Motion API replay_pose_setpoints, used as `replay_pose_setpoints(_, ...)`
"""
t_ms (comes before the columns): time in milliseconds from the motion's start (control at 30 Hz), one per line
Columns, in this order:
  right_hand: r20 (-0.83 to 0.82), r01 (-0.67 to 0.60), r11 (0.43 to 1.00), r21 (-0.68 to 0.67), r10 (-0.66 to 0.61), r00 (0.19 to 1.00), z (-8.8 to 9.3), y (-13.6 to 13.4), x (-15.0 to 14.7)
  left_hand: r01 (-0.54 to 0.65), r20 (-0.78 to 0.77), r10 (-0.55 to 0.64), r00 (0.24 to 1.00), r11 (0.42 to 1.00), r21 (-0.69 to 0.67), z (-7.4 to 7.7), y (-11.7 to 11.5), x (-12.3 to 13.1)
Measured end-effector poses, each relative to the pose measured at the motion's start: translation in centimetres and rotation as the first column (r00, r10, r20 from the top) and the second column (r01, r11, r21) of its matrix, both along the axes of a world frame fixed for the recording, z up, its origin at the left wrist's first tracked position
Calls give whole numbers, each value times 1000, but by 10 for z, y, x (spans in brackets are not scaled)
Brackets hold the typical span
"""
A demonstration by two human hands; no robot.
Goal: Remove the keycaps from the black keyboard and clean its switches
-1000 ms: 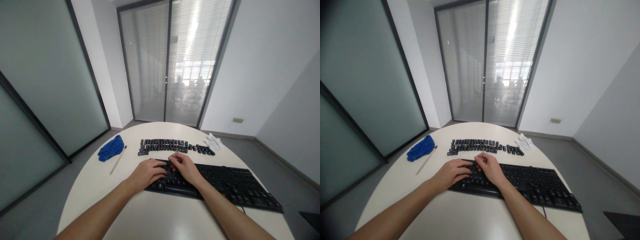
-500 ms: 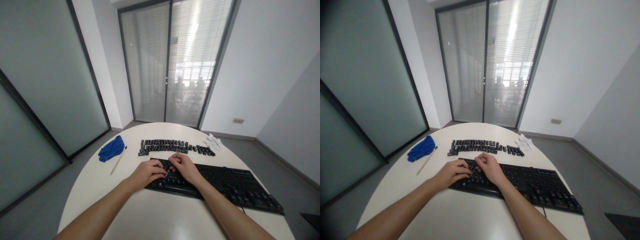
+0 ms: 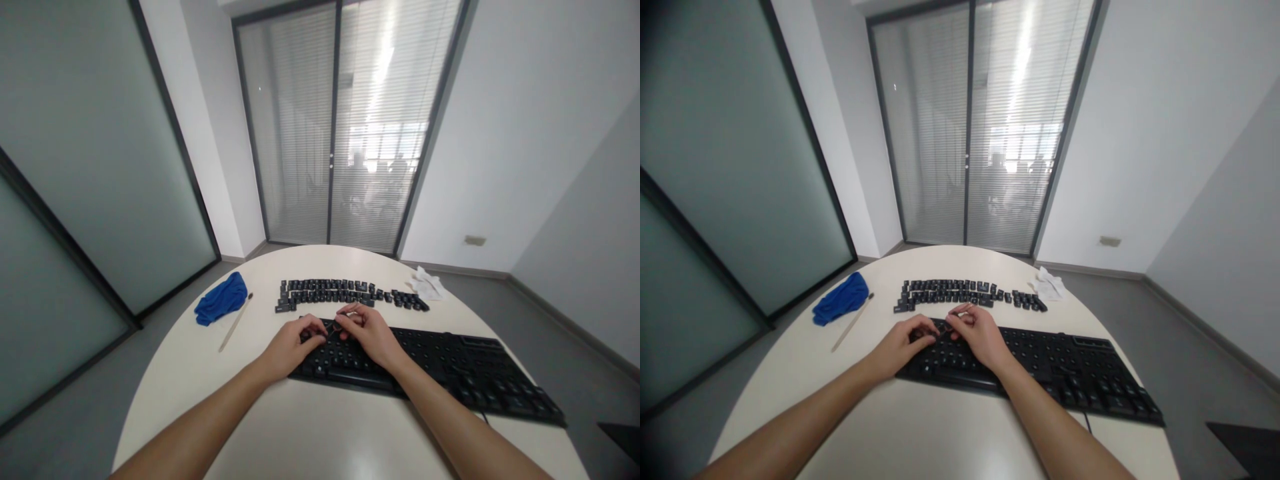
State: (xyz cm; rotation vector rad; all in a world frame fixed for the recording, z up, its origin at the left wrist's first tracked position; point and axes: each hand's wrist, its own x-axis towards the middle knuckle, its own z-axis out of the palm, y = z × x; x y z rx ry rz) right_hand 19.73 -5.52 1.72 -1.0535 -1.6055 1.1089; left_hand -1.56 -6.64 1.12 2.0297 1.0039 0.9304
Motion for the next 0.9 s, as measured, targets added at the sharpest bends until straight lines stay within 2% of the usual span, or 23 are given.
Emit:
replay_pose_setpoints(133,-16,-30,999,-14,29,999,-1,-2,-2,-30,157,49,986,992,-121,-6,3,4)
replay_pose_setpoints(300,-7,-20,999,-28,19,1000,-2,-2,-3,55,209,-12,978,978,-200,-5,5,1)
replay_pose_setpoints(433,13,26,1000,-9,-26,1000,0,-2,-2,68,148,-45,988,986,-155,-4,4,-3)
replay_pose_setpoints(667,64,32,999,-13,-31,997,1,-3,-1,24,131,-6,991,990,-141,-4,5,-4)
replay_pose_setpoints(900,65,50,999,-5,-49,997,-4,1,0,83,-14,-82,997,996,38,-3,6,-9)
